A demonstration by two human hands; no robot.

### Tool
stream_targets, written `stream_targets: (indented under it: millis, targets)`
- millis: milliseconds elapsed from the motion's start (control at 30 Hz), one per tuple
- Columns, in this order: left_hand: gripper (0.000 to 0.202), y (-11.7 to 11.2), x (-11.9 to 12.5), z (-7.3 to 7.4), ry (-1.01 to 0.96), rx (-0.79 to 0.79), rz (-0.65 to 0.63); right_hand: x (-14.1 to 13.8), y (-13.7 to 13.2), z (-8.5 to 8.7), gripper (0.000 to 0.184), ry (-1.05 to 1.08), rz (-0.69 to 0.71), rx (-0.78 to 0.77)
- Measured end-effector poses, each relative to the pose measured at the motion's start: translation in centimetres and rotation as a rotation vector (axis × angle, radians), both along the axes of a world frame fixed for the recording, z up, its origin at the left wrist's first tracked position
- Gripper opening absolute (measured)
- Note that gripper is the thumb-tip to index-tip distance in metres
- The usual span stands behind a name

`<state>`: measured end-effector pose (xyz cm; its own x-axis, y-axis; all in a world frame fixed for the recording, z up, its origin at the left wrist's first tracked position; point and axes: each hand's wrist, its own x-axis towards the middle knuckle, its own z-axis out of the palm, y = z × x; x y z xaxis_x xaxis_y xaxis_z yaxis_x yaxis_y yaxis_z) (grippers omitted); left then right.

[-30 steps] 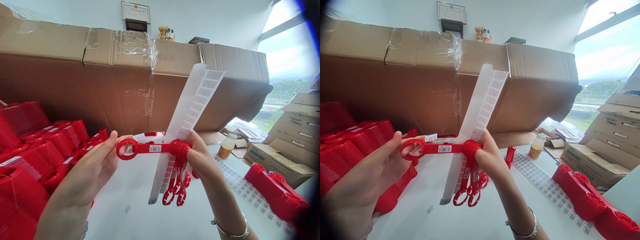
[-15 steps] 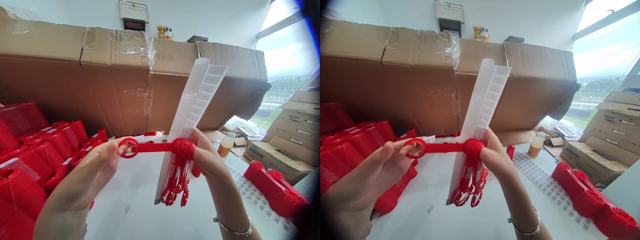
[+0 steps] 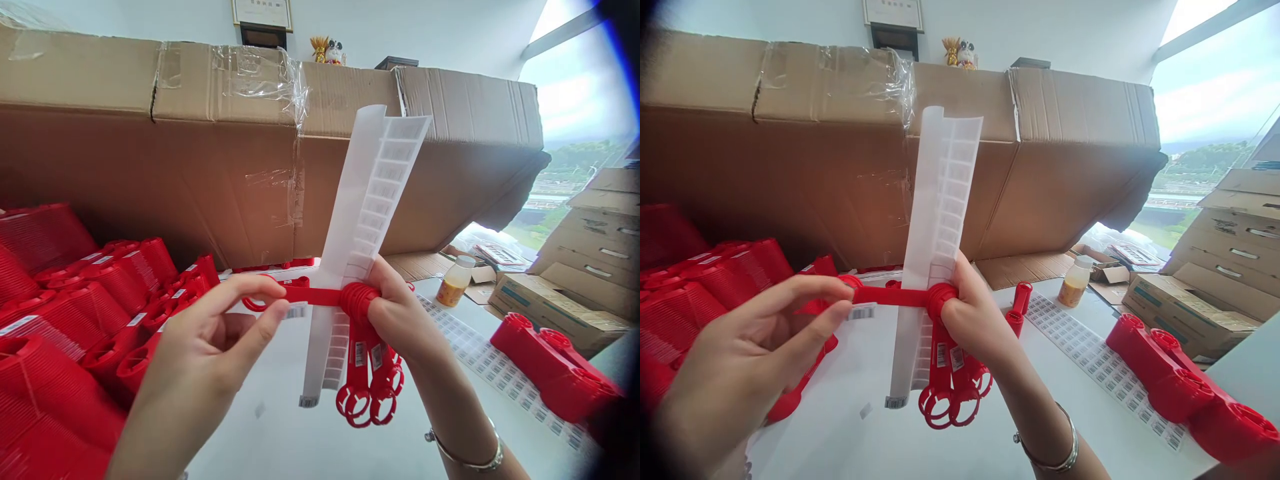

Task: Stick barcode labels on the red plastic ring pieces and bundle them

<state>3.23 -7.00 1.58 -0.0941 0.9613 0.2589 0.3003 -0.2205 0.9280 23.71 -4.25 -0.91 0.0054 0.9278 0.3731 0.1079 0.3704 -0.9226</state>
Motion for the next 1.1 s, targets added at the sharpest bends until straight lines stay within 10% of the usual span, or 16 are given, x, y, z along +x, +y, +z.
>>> stream_targets:
  millis: [1100]
  targets:
    - [0.011, 2.2, 1.0, -1.7, 0.282, 0.247, -0.017, -0.8, -1.3, 0.0, 0.043, 0.022, 0.069, -0.012]
